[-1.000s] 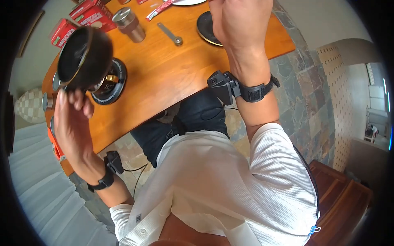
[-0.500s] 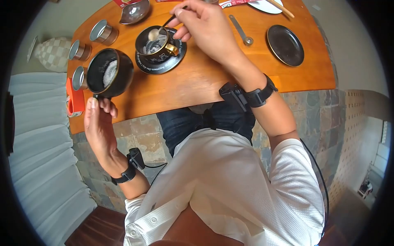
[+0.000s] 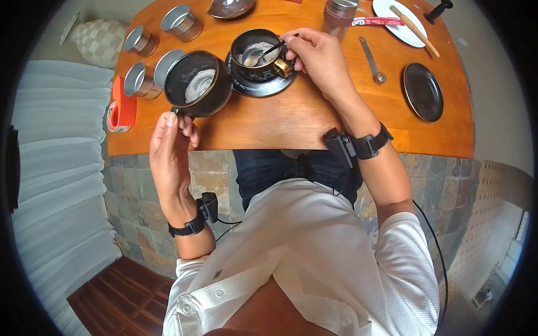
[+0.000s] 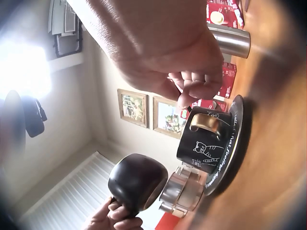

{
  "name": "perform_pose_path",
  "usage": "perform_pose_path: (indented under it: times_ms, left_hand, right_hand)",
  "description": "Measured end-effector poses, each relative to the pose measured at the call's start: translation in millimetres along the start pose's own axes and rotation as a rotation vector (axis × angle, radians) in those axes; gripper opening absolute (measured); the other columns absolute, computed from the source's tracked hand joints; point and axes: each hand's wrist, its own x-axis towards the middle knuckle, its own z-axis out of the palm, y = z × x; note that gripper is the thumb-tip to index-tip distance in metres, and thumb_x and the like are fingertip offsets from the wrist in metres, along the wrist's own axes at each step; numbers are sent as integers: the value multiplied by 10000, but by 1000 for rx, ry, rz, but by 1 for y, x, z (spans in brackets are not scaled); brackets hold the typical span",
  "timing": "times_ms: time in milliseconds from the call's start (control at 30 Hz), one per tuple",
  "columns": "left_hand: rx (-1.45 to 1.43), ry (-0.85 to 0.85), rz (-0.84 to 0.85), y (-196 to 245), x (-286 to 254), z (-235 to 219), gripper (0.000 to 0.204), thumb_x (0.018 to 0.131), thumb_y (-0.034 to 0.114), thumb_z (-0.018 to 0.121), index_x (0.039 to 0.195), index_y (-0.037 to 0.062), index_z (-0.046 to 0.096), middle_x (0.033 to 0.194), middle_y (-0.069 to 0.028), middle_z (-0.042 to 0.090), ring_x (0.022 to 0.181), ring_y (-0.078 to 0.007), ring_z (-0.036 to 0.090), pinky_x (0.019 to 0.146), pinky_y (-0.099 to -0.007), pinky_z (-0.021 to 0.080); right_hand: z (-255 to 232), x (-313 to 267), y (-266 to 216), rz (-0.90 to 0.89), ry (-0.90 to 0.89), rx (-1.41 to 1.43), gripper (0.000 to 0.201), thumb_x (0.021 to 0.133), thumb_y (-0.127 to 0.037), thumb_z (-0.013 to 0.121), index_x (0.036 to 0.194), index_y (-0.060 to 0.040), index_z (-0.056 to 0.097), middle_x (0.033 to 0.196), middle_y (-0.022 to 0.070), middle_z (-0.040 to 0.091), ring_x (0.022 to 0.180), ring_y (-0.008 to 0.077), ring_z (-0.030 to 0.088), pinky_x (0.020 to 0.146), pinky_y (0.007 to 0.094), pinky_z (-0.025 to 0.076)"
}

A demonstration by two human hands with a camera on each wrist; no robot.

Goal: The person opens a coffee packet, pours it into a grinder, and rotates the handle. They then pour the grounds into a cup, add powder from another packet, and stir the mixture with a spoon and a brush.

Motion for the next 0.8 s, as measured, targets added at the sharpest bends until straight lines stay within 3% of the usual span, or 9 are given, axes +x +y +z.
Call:
perform_pose_path:
  times_ms: [233, 367, 500, 567, 800]
  left_hand:
    - [-23, 14, 24, -9, -2, 4, 207, 1072, 217, 493, 927, 75, 536, 838, -30, 502, 746, -129, 489, 678, -269, 414]
    - [-20, 47, 18, -19, -9, 6, 208, 1075, 217, 486, 933, 72, 533, 843, -31, 502, 750, -128, 491, 690, -275, 409]
    - [10, 107, 21, -30, -15, 16, 232, 1079, 244, 491, 896, 102, 513, 823, -6, 526, 732, -83, 495, 687, -240, 407]
    - [12, 123, 44, -36, -17, 17, 230, 1078, 235, 491, 897, 96, 508, 824, -9, 524, 735, -82, 491, 690, -241, 409]
    - [-15, 209, 41, -61, -32, 24, 225, 1090, 211, 464, 911, 79, 497, 818, -11, 508, 736, -78, 461, 700, -238, 402]
  right_hand:
    - [-3, -12, -18, -51, 118, 15, 270, 976, -163, 643, 1204, -20, 642, 741, -17, 644, 567, 24, 519, 519, 174, 389]
    - [2, -38, -26, -185, 178, 69, 170, 981, -170, 649, 1096, -46, 666, 752, -14, 646, 587, 25, 535, 532, 175, 410]
    - [36, -80, -26, 70, -221, 17, 150, 985, -168, 649, 981, -24, 692, 735, -32, 606, 636, 19, 542, 567, 185, 433]
    - [46, -83, -20, 50, -259, -1, 178, 982, -171, 655, 991, 6, 678, 730, -42, 586, 641, 23, 537, 570, 196, 440]
    - [62, -86, -2, 253, -362, 28, 210, 983, -178, 647, 1011, 27, 680, 736, -22, 592, 648, 41, 555, 580, 220, 473]
